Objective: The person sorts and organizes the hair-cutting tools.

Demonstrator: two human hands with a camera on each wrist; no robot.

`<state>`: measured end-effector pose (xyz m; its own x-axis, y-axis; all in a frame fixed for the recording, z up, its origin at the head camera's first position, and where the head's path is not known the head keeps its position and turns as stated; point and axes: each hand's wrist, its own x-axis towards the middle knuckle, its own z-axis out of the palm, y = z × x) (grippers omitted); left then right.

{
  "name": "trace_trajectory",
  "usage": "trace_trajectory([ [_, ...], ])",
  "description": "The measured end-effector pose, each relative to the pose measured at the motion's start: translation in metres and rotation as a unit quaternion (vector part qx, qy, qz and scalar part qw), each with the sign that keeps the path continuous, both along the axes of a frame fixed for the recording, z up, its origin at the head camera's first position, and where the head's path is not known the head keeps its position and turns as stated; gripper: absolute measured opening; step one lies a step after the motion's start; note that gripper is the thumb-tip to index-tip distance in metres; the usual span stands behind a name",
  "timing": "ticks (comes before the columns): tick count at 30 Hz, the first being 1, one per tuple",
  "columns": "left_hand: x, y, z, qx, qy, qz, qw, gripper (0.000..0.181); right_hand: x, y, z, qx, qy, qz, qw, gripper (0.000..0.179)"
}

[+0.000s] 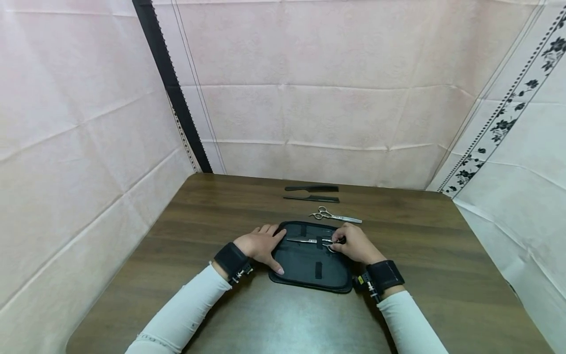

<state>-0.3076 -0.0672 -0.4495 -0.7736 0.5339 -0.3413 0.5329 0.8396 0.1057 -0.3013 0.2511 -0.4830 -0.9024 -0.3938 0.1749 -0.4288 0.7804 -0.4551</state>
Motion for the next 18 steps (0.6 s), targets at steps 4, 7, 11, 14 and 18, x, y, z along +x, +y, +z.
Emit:
trace_trajectory([
  [4,0.0002,0.0003,-0.001,-0.004,0.0,0.002,1.0,0.123,0.001,0.0,-0.0007,-0.004,-0.006,-0.003,1.0,0.005],
  [7,0.0002,0.0001,-0.0017,-0.006,0.0,0.004,1.0,0.123,0.0011,-0.0004,-0.0009,-0.008,-0.012,-0.004,0.9999,0.005],
  [11,-0.0004,0.0,-0.0027,-0.003,-0.002,0.002,1.0,0.124,0.0,0.0002,-0.0016,-0.01,-0.023,-0.009,0.9996,0.007],
  [14,-0.0011,0.0005,-0.0032,-0.004,-0.002,0.003,1.0,0.123,-0.0008,0.0012,-0.002,-0.008,-0.035,-0.014,0.9993,0.007],
  [18,-0.0025,0.0036,-0.0025,0.0,0.001,0.006,1.0,0.123,0.0001,0.0038,-0.0008,-0.006,-0.038,-0.01,0.9992,0.007],
])
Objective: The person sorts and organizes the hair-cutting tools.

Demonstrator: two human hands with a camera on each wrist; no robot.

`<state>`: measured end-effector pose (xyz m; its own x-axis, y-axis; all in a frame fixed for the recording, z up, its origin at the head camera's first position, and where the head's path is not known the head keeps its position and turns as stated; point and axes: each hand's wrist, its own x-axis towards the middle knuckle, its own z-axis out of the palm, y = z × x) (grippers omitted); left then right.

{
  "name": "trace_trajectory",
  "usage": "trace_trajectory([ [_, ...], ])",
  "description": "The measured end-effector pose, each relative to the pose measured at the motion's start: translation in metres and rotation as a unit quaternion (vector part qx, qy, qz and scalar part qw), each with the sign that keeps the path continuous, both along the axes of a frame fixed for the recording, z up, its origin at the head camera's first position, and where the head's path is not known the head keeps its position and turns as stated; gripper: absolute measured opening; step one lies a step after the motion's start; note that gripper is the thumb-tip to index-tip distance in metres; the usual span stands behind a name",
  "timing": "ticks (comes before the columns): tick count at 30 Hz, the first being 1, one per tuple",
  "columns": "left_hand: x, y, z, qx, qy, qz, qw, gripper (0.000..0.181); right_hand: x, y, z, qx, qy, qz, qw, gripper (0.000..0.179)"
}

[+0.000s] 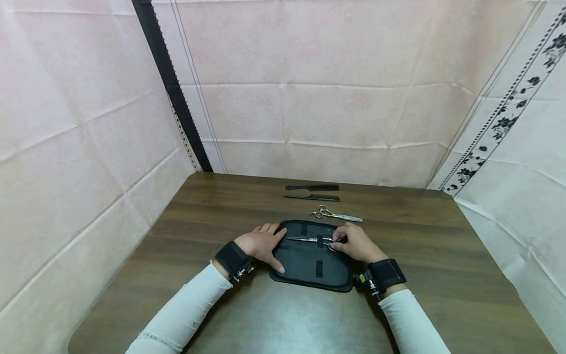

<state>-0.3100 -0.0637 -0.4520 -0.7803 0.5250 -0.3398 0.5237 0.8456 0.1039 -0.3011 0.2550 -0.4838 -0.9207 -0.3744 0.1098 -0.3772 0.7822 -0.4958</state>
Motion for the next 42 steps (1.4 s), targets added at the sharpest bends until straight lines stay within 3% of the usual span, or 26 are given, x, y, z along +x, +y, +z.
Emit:
trace_trajectory([
  [8,0.0,0.013,0.009,0.0,0.006,-0.01,0.9999,0.122,0.007,0.014,0.007,-0.005,0.012,0.012,0.9998,0.009],
  [14,-0.001,0.015,0.02,0.01,0.01,-0.008,0.9999,0.109,0.01,0.018,0.009,-0.02,0.009,0.021,0.9995,0.011],
  [18,-0.003,0.02,0.026,0.016,0.055,-0.015,0.9983,0.098,0.012,0.022,0.01,-0.036,-0.009,0.029,0.9989,0.011],
  [21,-0.008,0.028,0.03,0.029,0.099,-0.037,0.994,0.089,0.014,0.024,0.011,-0.045,-0.019,0.03,0.9984,0.01],
  [25,-0.017,0.042,0.035,0.053,0.159,-0.082,0.9824,0.069,0.014,0.025,0.009,-0.047,-0.026,0.028,0.9981,0.008],
  [29,-0.029,0.057,0.037,0.07,0.197,-0.113,0.9714,0.05,0.015,0.023,0.006,-0.045,-0.029,0.031,0.9981,0.008],
  [38,-0.045,0.082,0.03,0.082,0.193,-0.127,0.9695,0.036,0.02,0.019,0.004,-0.04,-0.023,0.05,0.9977,0.01],
  [42,-0.054,0.088,0.026,0.088,0.176,-0.107,0.9747,0.038,0.021,0.017,0.005,-0.037,-0.02,0.057,0.9975,0.011],
])
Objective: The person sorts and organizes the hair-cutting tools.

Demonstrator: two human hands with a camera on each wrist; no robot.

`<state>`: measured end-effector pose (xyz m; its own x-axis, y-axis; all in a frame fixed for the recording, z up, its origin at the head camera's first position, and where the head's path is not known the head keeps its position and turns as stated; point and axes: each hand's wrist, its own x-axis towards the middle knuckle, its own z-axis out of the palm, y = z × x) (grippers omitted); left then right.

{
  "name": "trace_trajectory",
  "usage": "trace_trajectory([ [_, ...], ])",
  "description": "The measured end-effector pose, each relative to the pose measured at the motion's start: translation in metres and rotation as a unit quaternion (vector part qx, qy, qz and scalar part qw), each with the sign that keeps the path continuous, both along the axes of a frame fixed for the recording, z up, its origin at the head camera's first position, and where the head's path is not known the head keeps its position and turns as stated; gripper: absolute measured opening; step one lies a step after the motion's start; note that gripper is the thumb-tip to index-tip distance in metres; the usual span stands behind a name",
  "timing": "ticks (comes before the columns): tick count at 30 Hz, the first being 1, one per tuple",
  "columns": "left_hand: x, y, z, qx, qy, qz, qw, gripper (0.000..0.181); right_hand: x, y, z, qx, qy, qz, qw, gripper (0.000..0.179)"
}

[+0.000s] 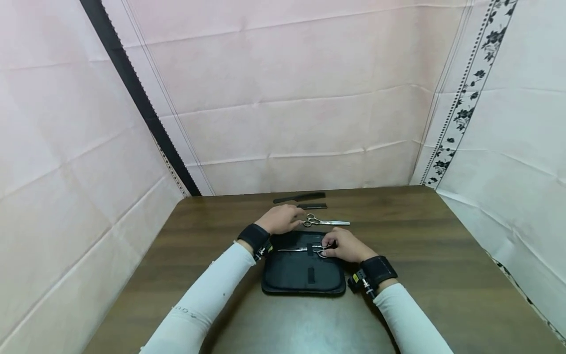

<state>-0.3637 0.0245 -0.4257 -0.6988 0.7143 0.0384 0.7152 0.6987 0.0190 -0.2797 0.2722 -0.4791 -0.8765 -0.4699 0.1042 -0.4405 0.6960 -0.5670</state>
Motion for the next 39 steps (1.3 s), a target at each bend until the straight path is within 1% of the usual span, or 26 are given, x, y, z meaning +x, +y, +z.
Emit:
trace_trajectory([
  [4,-0.011,0.004,-0.007,-0.003,-0.031,0.024,0.9992,0.041,-0.001,-0.002,0.001,-0.001,-0.001,0.014,0.9999,0.013],
  [7,-0.019,0.008,-0.01,-0.003,-0.056,0.033,0.9979,0.04,-0.002,-0.002,0.002,-0.002,-0.002,0.017,0.9999,0.013],
  [10,-0.027,0.014,-0.011,0.002,-0.079,0.042,0.996,0.039,-0.003,-0.001,0.002,-0.003,0.003,0.018,0.9998,0.013],
  [14,-0.037,0.021,-0.013,-0.003,-0.088,0.049,0.9949,0.036,-0.004,-0.001,0.002,-0.004,0.005,0.018,0.9998,0.012],
  [18,-0.042,0.024,-0.016,-0.012,-0.099,0.051,0.9937,0.036,-0.003,-0.002,0.001,-0.005,-0.003,0.02,0.9998,0.012],
  [22,-0.045,0.026,-0.018,-0.01,-0.098,0.047,0.994,0.033,-0.003,-0.003,0.002,-0.007,-0.007,0.025,0.9996,0.013],
  [26,-0.05,0.03,-0.016,-0.016,-0.09,0.045,0.9948,0.03,-0.004,-0.002,0.004,-0.013,-0.009,0.022,0.9996,0.012],
  [30,-0.054,0.035,-0.017,-0.028,-0.093,0.058,0.9935,0.03,-0.004,-0.001,0.003,-0.015,-0.011,0.019,0.9996,0.012],
  [34,-0.053,0.04,-0.02,-0.031,-0.092,0.068,0.993,0.031,-0.002,0.001,0.0,-0.018,-0.012,0.017,0.9996,0.013],
  [39,-0.051,0.044,-0.019,-0.034,-0.08,0.067,0.9939,0.026,0.001,0.002,0.0,-0.019,-0.012,0.015,0.9996,0.012],
])
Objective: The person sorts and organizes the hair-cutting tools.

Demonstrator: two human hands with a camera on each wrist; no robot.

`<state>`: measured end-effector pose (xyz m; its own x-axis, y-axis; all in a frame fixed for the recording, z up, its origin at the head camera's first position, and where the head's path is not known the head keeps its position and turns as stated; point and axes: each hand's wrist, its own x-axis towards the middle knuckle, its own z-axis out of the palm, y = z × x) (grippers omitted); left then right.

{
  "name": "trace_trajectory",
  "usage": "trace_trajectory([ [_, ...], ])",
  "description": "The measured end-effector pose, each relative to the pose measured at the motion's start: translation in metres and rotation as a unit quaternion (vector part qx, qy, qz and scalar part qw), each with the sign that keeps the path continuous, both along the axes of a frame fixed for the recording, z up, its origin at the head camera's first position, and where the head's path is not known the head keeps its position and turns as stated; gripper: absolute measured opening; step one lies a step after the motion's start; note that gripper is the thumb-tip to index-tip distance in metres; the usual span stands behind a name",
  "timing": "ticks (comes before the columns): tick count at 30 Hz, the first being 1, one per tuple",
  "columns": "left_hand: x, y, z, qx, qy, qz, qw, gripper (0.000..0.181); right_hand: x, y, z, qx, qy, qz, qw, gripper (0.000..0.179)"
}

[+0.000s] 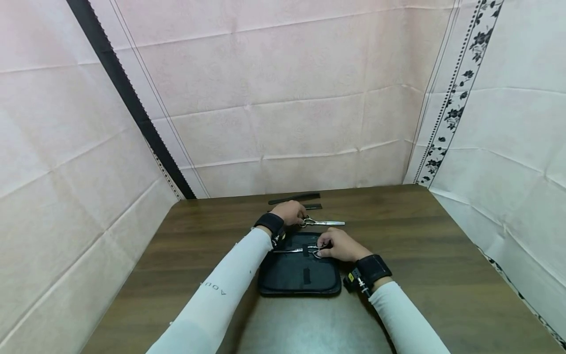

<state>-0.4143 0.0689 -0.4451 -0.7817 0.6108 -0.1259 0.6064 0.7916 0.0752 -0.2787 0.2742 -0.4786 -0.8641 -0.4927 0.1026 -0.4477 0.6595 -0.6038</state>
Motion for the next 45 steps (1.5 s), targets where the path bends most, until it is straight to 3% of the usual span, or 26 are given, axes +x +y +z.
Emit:
trace_trajectory([
  [11,0.003,0.0,0.002,-0.012,0.017,-0.018,0.9996,0.004,-0.001,0.002,0.0,0.007,-0.011,-0.007,0.9999,0.013],
  [21,0.002,-0.011,0.001,-0.032,0.01,-0.018,0.9993,0.008,-0.002,0.004,-0.001,0.005,-0.008,-0.007,0.9999,0.014],
  [30,0.005,-0.026,-0.002,-0.053,0.04,-0.026,0.9975,0.011,-0.002,0.003,-0.001,0.002,-0.015,-0.009,0.9998,0.012],
  [37,0.009,-0.037,0.002,-0.061,0.056,-0.012,0.9965,0.013,-0.003,0.004,-0.001,0.001,-0.01,-0.011,0.9999,0.014],
  [45,0.005,-0.06,-0.008,-0.043,0.063,0.008,0.9971,0.01,-0.002,0.005,-0.003,-0.004,-0.01,-0.006,0.9999,0.014],
])
